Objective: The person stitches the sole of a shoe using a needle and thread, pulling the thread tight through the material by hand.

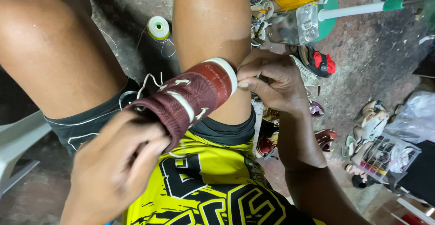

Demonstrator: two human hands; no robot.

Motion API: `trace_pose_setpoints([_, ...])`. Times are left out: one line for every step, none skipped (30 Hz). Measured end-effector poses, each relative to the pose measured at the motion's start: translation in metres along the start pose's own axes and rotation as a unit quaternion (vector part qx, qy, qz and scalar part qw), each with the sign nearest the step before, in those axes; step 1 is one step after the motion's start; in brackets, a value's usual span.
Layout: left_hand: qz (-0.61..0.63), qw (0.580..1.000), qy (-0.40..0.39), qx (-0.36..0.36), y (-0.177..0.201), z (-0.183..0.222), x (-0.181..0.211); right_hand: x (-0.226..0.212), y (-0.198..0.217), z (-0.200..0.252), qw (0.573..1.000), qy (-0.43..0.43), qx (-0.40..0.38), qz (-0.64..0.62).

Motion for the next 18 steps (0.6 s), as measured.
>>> trace_pose_setpoints([0.129, 0.991, 0.017, 0.002, 0.003, 0.005, -0.006, 0.0, 0.0, -0.001, 1.0, 0.016, -0.005, 0.005])
trace_pose_setpoints([0.258, 0.966, 0.034, 0.002, 0.003, 0.009, -0.011, 0.0, 0.0, -0.002, 0.999, 0.03, -0.008, 0.012])
trace_pose_setpoints([0.366, 0.93, 0.002, 0.033, 0.002, 0.012, -0.013, 0.002, 0.001, -0.003, 0.999, 0.044, -0.012, 0.018])
trace_pose_setpoints([0.471, 0.88, -0.03, 0.062, 0.001, 0.014, -0.015, 0.003, 0.001, -0.004, 0.998, 0.055, -0.02, 0.002])
trace_pose_setpoints([0.473, 0.877, 0.004, 0.081, 0.0, 0.014, -0.021, 0.006, 0.0, -0.006, 0.997, 0.065, -0.028, -0.014])
trace_pose_setpoints([0.475, 0.873, 0.039, 0.105, -0.001, 0.015, -0.023, 0.006, -0.001, -0.008, 0.996, 0.078, -0.04, -0.032])
trace_pose_setpoints([0.371, 0.911, 0.136, 0.117, 0.0, 0.014, -0.029, 0.005, -0.001, -0.009, 0.995, 0.079, -0.053, -0.037])
trace_pose_setpoints([0.259, 0.93, 0.229, 0.127, 0.002, 0.012, -0.033, 0.004, -0.001, -0.012, 0.993, 0.084, -0.067, -0.041])
trace_pose_setpoints([0.154, 0.963, 0.197, 0.103, 0.004, 0.006, -0.028, 0.002, 0.0, -0.015, 0.992, 0.089, -0.081, -0.045])
trace_pose_setpoints([0.046, 0.983, 0.164, 0.074, 0.007, 0.002, -0.022, 0.0, 0.001, -0.017, 0.989, 0.099, -0.096, -0.048])
trace_pose_setpoints([-0.063, 0.989, 0.128, 0.044, 0.008, -0.004, -0.015, -0.003, 0.003, -0.02, 0.986, 0.109, -0.111, -0.052])
trace_pose_setpoints([-0.054, 0.988, 0.141, 0.018, 0.01, -0.008, -0.014, -0.006, 0.002, -0.02, 0.984, 0.117, -0.124, -0.055])
trace_pose_setpoints([-0.044, 0.987, 0.153, -0.008, 0.012, -0.011, -0.013, -0.008, 0.0, -0.02, 0.984, 0.114, -0.123, -0.059])
trace_pose_setpoints([-0.035, 0.985, 0.165, -0.032, 0.012, -0.016, -0.014, -0.01, -0.003, -0.021, 0.984, 0.111, -0.122, -0.063])
trace_pose_setpoints([-0.006, 0.987, 0.156, -0.045, 0.012, -0.022, -0.016, -0.012, -0.005, -0.021, 0.984, 0.109, -0.121, -0.067])
trace_pose_setpoints([0.025, 0.987, 0.151, -0.056, 0.01, -0.025, -0.019, -0.014, -0.006, -0.021, 0.985, 0.104, -0.124, -0.064])
trace_pose_setpoints([0.055, 0.986, 0.145, -0.068, 0.008, -0.027, -0.023, -0.016, -0.006, -0.021, 0.985, 0.099, -0.127, -0.062])
trace_pose_setpoints([0.076, 0.984, 0.141, -0.072, 0.007, -0.028, -0.027, -0.018, -0.007, -0.021, 0.985, 0.095, -0.13, -0.059])
Point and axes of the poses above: each hand's wrist, its own z-axis away from the middle knuckle, its own y-axis out of the back of the hand, x = y × z, the point moved 3 cm from there along -z, towards the middle knuckle, and after that the axes turned 9 degrees about -x, right-handed, at the moved point
